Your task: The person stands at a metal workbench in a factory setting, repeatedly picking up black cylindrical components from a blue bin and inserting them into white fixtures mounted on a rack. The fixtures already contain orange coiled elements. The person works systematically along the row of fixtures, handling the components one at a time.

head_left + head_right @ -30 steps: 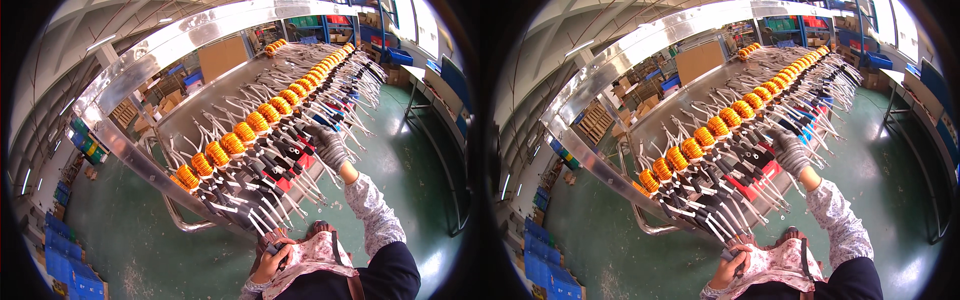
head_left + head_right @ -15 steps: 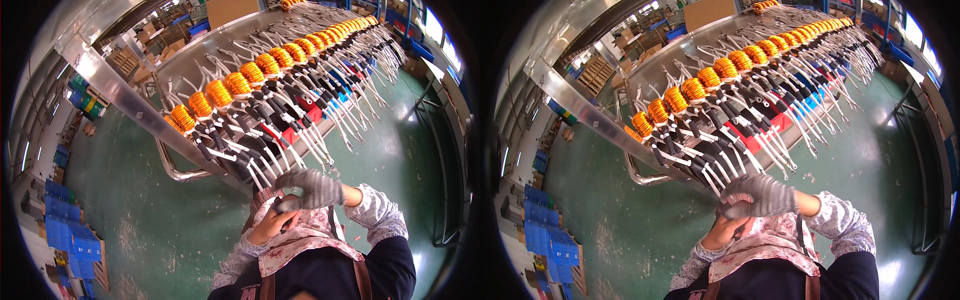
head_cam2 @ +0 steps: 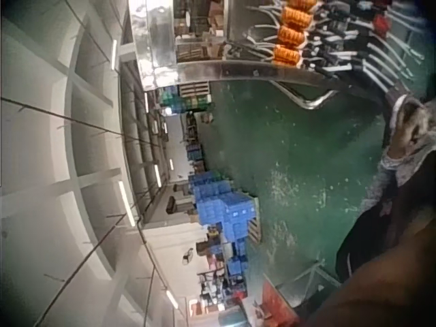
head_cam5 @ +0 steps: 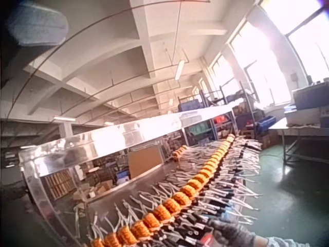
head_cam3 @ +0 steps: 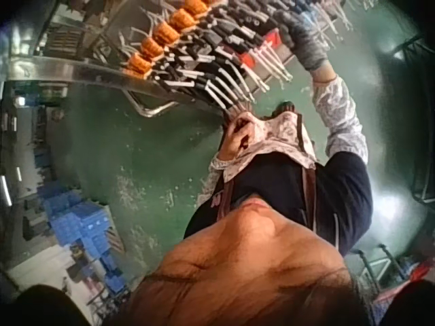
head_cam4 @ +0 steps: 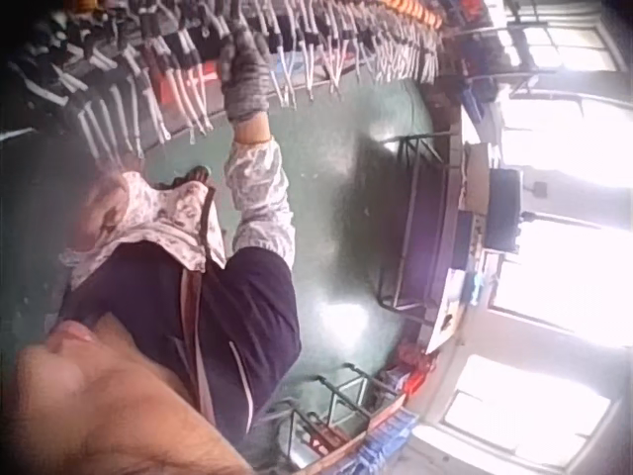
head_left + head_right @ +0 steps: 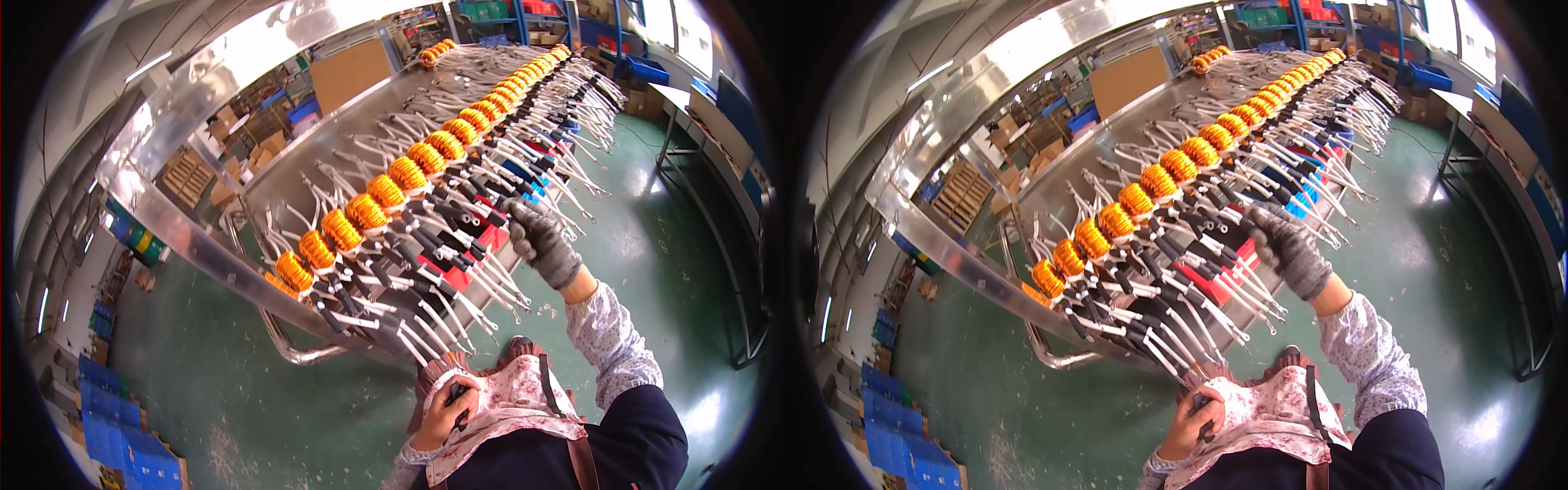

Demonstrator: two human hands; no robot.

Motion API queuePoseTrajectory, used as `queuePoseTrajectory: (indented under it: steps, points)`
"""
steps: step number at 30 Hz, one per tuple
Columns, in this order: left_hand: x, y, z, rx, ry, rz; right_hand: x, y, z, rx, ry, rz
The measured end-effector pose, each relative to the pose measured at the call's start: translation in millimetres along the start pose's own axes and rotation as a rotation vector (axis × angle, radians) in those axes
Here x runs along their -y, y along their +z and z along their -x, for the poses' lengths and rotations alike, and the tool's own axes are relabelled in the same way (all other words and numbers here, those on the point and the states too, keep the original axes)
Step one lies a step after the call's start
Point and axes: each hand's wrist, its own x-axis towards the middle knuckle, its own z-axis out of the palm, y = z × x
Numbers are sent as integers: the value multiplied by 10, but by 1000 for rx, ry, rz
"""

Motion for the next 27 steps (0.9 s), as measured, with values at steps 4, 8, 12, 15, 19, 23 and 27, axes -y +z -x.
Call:
queuePoseTrajectory:
  steps: [4,8,12,15,19,23,27]
  points:
    - [364,-188,117,-24,-16,-119,-29,-352,-386,-119,-9,247]
    - [673,-265,258,46,-75,-368,-202,-471,-691,-153,10,71]
    - [660,-231,383,62,-86,-124,-197,-479,-740,-161,-27,91]
    - [393,-240,414,141,-175,66,-197,-500,-735,-167,-30,71]
    - [374,-221,434,109,-205,61,-119,-282,-769,-269,28,-29]
    - [565,-254,367,75,-204,-25,-165,-312,-897,-300,178,244]
    - [714,-307,318,63,-198,-62,-367,-391,-939,-394,201,127]
